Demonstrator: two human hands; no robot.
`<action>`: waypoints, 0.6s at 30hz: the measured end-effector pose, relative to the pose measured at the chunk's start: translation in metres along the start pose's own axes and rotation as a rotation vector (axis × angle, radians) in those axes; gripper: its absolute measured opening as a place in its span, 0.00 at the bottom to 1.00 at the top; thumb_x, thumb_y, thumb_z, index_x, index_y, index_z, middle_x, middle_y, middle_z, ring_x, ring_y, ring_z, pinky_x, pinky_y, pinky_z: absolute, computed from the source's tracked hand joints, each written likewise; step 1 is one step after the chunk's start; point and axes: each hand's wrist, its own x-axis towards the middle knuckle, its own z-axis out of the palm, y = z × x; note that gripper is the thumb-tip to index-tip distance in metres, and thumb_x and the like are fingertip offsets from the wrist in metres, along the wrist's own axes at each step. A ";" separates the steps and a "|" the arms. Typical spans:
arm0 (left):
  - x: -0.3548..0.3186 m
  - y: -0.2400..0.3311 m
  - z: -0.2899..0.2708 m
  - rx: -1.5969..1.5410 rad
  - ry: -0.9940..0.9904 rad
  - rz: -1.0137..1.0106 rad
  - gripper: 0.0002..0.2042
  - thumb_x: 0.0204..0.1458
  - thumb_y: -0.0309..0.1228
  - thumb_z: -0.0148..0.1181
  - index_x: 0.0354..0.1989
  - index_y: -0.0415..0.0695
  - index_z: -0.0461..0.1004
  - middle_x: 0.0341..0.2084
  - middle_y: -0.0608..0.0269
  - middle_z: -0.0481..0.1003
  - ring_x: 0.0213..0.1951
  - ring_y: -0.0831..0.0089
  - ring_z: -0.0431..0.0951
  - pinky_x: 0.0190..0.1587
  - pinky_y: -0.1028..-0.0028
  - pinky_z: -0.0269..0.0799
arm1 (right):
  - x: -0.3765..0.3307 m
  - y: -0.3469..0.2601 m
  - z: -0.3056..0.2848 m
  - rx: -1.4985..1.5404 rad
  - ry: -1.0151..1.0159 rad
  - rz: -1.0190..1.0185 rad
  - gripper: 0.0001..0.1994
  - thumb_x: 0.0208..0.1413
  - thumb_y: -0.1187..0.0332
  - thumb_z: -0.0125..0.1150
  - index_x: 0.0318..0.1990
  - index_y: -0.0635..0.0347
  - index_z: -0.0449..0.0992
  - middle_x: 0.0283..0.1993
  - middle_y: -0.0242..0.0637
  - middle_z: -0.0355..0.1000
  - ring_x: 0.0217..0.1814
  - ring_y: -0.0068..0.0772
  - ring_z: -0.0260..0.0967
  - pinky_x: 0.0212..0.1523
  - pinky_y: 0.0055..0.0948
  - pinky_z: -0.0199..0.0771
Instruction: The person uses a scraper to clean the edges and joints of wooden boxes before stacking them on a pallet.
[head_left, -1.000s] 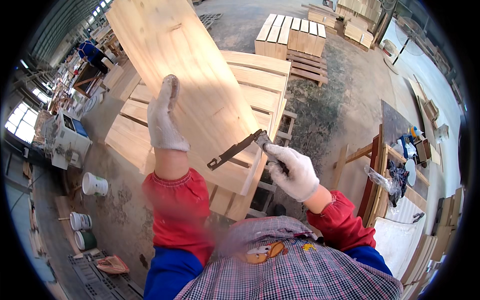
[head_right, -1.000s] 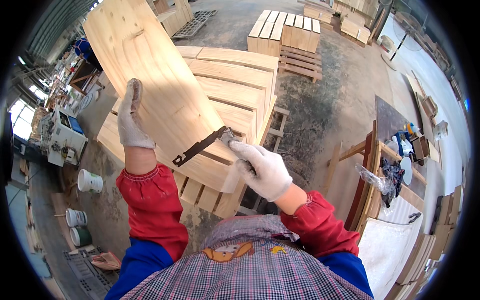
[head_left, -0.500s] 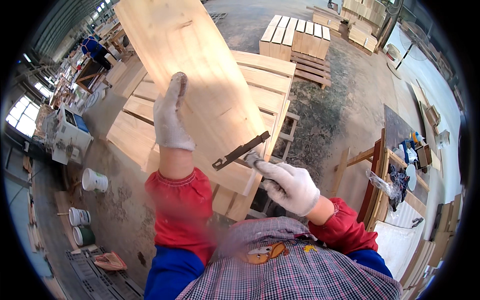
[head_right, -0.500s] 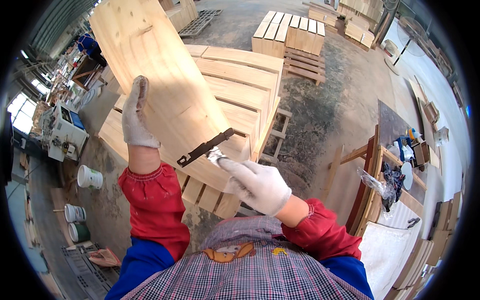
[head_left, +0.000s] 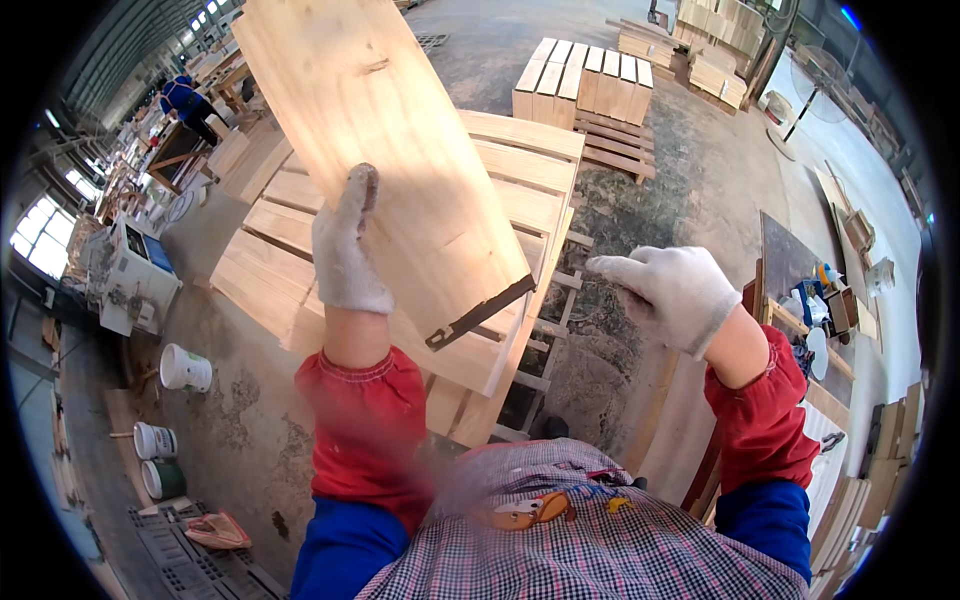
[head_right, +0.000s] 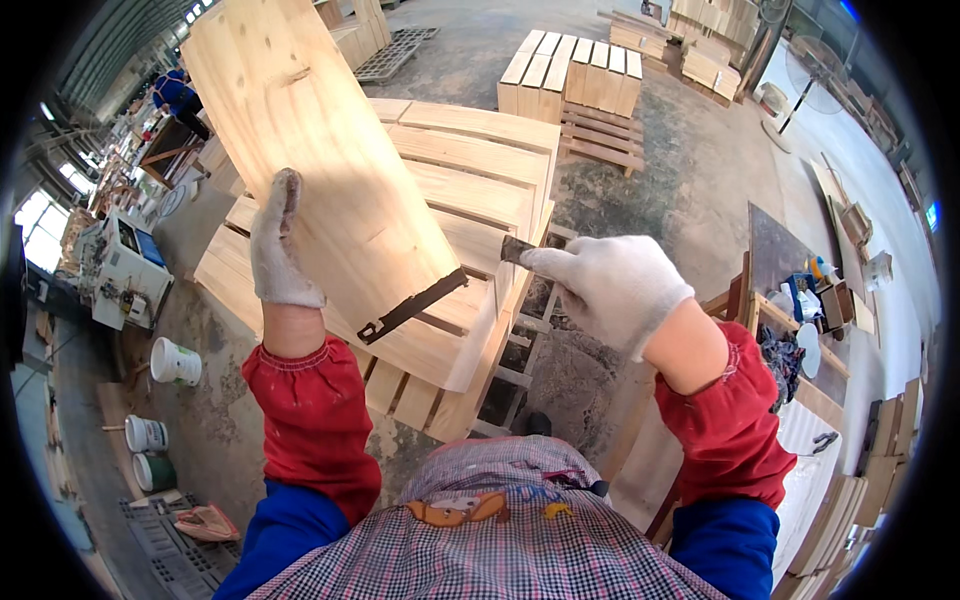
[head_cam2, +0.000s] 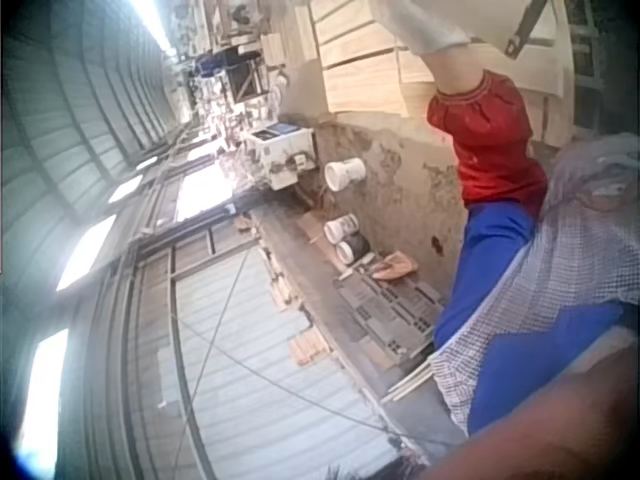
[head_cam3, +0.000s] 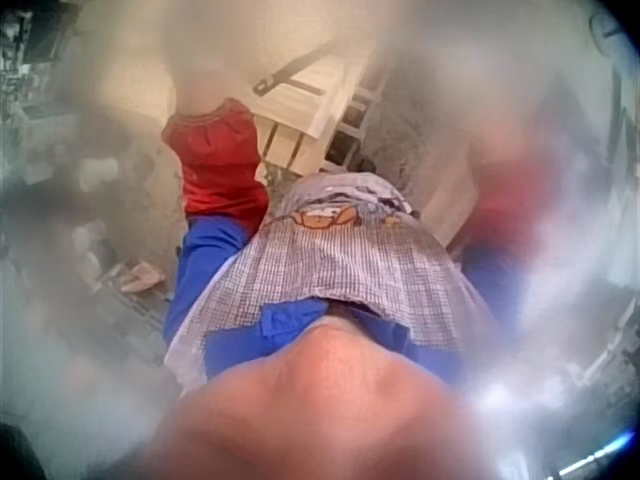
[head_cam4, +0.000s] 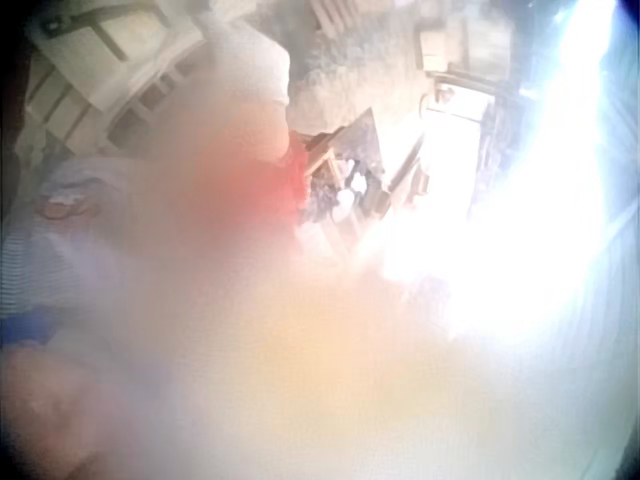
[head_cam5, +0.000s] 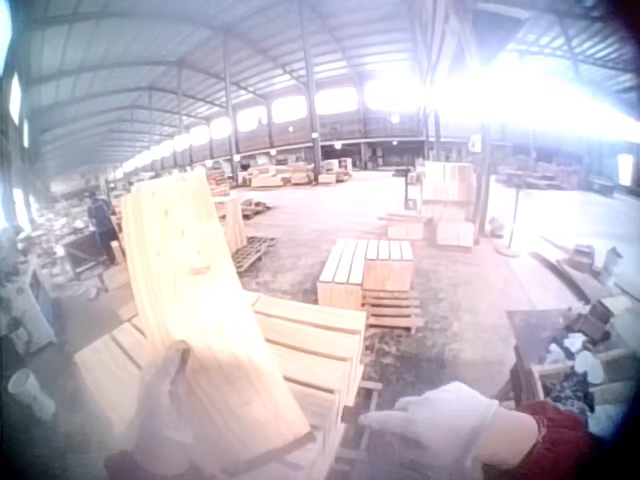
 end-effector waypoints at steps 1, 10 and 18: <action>0.000 0.001 0.002 -0.026 -0.025 -0.002 0.19 0.57 0.36 0.56 0.50 0.33 0.68 0.40 0.62 0.73 0.45 0.74 0.75 0.45 0.73 0.74 | -0.001 -0.004 -0.003 0.054 -0.010 -0.009 0.23 0.47 0.72 0.55 0.55 0.47 0.70 0.28 0.36 0.72 0.27 0.37 0.73 0.27 0.34 0.74; -0.001 0.001 0.001 -0.006 -0.019 -0.009 0.18 0.60 0.35 0.54 0.52 0.34 0.69 0.46 0.61 0.74 0.48 0.70 0.75 0.52 0.68 0.74 | 0.012 -0.071 0.006 0.134 -0.126 -0.051 0.20 0.50 0.71 0.56 0.53 0.47 0.69 0.29 0.38 0.72 0.30 0.42 0.75 0.27 0.37 0.76; -0.008 0.001 0.005 0.002 0.046 0.044 0.20 0.57 0.35 0.56 0.50 0.31 0.69 0.42 0.60 0.74 0.45 0.74 0.75 0.47 0.74 0.74 | -0.014 -0.006 0.012 0.220 -0.059 0.085 0.22 0.48 0.72 0.55 0.54 0.54 0.70 0.31 0.44 0.73 0.32 0.45 0.74 0.33 0.35 0.75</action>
